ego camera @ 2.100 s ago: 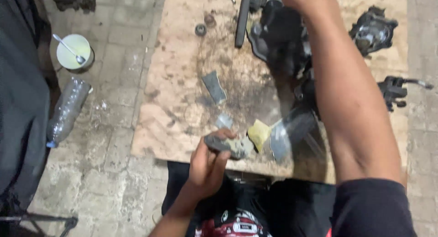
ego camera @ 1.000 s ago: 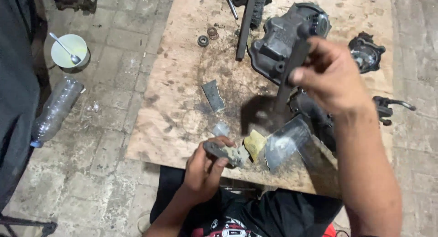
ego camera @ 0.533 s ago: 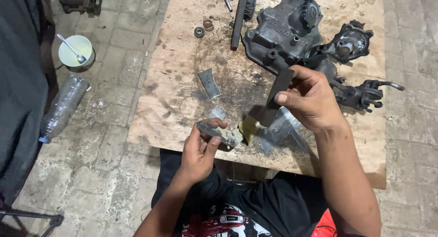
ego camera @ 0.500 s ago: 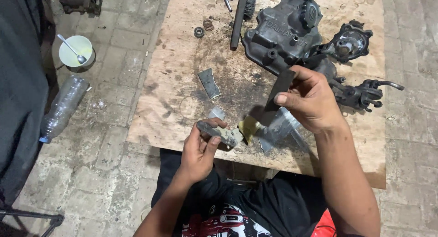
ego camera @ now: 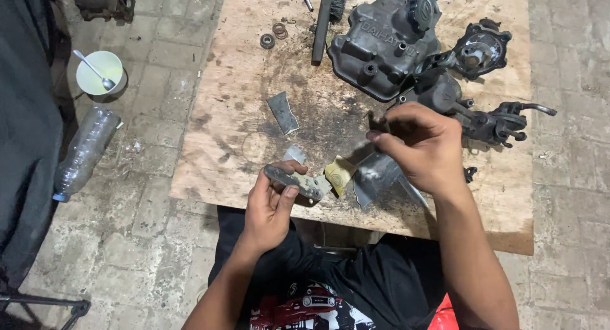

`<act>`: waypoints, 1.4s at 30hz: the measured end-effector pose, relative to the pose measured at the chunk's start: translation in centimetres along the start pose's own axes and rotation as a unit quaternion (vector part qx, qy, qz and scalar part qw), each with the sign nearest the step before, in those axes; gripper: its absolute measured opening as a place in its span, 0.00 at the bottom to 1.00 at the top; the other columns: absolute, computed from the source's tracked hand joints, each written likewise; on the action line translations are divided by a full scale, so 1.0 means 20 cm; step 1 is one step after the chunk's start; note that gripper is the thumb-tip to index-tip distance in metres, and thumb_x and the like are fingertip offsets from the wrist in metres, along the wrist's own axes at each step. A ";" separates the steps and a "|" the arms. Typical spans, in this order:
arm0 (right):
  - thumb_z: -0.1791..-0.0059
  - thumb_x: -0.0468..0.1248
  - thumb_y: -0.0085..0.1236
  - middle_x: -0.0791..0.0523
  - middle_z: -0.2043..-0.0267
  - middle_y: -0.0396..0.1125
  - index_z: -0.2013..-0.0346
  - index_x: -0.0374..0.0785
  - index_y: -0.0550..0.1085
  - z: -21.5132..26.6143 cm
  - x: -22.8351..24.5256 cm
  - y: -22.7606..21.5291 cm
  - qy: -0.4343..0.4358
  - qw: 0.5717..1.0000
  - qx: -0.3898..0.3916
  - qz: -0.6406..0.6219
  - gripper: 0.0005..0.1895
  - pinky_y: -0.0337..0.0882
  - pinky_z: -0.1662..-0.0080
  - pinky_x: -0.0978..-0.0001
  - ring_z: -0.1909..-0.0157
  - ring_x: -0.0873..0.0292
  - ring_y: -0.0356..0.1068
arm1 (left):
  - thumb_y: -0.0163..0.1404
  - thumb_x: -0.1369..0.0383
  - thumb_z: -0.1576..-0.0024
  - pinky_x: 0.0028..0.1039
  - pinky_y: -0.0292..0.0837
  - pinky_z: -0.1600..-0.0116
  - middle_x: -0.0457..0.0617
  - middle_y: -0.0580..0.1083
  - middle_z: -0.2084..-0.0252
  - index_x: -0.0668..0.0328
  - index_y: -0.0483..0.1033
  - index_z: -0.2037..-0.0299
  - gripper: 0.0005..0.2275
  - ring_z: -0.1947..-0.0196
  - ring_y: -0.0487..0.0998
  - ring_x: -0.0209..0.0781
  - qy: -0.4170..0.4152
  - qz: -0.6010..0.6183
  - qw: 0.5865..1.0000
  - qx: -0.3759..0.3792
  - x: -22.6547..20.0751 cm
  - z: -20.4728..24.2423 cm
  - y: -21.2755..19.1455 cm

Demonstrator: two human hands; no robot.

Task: The person smooths a small metal part using a sanding block and then a sanding sheet. They hold the part in their left hand and rub the abrasive tools against its surface. The person flips the part over to work on different sides and edges.

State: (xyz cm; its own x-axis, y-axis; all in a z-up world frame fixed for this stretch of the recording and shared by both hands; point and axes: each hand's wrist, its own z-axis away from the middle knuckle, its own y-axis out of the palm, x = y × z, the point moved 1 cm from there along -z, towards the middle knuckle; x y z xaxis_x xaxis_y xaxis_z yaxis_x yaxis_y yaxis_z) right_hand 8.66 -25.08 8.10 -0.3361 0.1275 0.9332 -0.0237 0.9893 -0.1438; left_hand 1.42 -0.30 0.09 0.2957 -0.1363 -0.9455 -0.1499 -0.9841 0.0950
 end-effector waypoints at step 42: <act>0.54 0.26 0.65 0.44 0.61 0.77 0.62 0.32 0.79 0.33 -0.15 0.16 -0.167 0.960 -0.044 0.220 0.07 0.76 0.49 0.49 0.55 0.41 0.79 | 0.40 0.69 0.32 0.40 0.79 0.59 0.66 0.72 0.47 0.71 0.63 0.47 0.11 0.53 0.80 0.55 0.011 -0.031 0.999 -0.010 -0.04 0.00 0.03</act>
State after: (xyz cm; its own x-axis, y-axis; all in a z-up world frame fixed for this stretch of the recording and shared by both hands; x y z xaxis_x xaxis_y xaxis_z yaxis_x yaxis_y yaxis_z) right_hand 3.45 -22.69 2.65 -0.5792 0.5197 0.6280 0.2640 0.8485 -0.4587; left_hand 1.01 -0.68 0.90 0.3245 -0.0778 -0.9427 -0.1115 -0.9928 0.0435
